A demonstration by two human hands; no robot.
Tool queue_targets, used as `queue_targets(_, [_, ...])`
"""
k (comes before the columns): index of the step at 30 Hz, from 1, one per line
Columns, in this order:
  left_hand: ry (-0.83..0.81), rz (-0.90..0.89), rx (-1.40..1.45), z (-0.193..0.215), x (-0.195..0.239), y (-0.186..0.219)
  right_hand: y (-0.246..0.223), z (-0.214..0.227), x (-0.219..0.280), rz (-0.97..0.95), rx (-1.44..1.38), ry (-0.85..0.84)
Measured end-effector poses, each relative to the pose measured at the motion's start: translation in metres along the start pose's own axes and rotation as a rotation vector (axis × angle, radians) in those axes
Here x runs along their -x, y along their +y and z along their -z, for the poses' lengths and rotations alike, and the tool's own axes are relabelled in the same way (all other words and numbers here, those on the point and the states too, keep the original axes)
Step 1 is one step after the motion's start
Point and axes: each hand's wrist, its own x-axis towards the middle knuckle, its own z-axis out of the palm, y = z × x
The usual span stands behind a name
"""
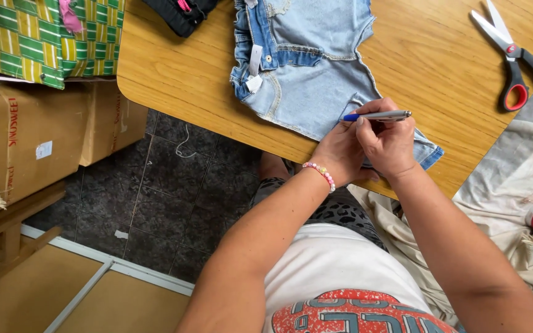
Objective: The person measures and marks a pair of denim shorts with a ruler and pen, then cuts the leg fabric with scissors. They fold and smooth the cut denim piece on the table.
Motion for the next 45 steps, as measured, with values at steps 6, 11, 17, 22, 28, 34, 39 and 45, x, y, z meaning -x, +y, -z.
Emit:
queue_targets(6, [-0.023,-0.015,0.004,0.004,0.001,-0.003,-0.003,-0.001,-0.002,0.002,0.035,-0.011])
queue_targets(11, [-0.035,-0.022,-0.002,0.004,0.001,-0.003,-0.005,-0.002,-0.003,-0.012,0.038,-0.017])
queue_targets(17, [-0.023,-0.021,-0.013,-0.002,0.000,-0.003,0.002,0.000,0.001,-0.032,0.030,0.012])
queue_targets(22, [-0.012,-0.023,-0.003,0.000,0.001,-0.003,0.011,0.001,0.002,-0.030,0.025,0.017])
queue_targets(28, [-0.012,-0.028,0.000,0.001,0.001,-0.003,0.007,0.001,-0.001,-0.040,0.034,0.054])
queue_targets(34, [-0.029,-0.032,0.011,-0.002,0.000,-0.001,0.004,0.000,-0.005,-0.047,0.008,0.088])
queue_targets(39, [-0.041,-0.035,-0.002,0.003,0.000,-0.003,0.000,-0.001,-0.009,-0.056,-0.001,0.100])
queue_targets(45, [-0.059,-0.036,-0.026,0.005,0.003,-0.001,0.006,-0.002,-0.007,-0.061,-0.014,0.125])
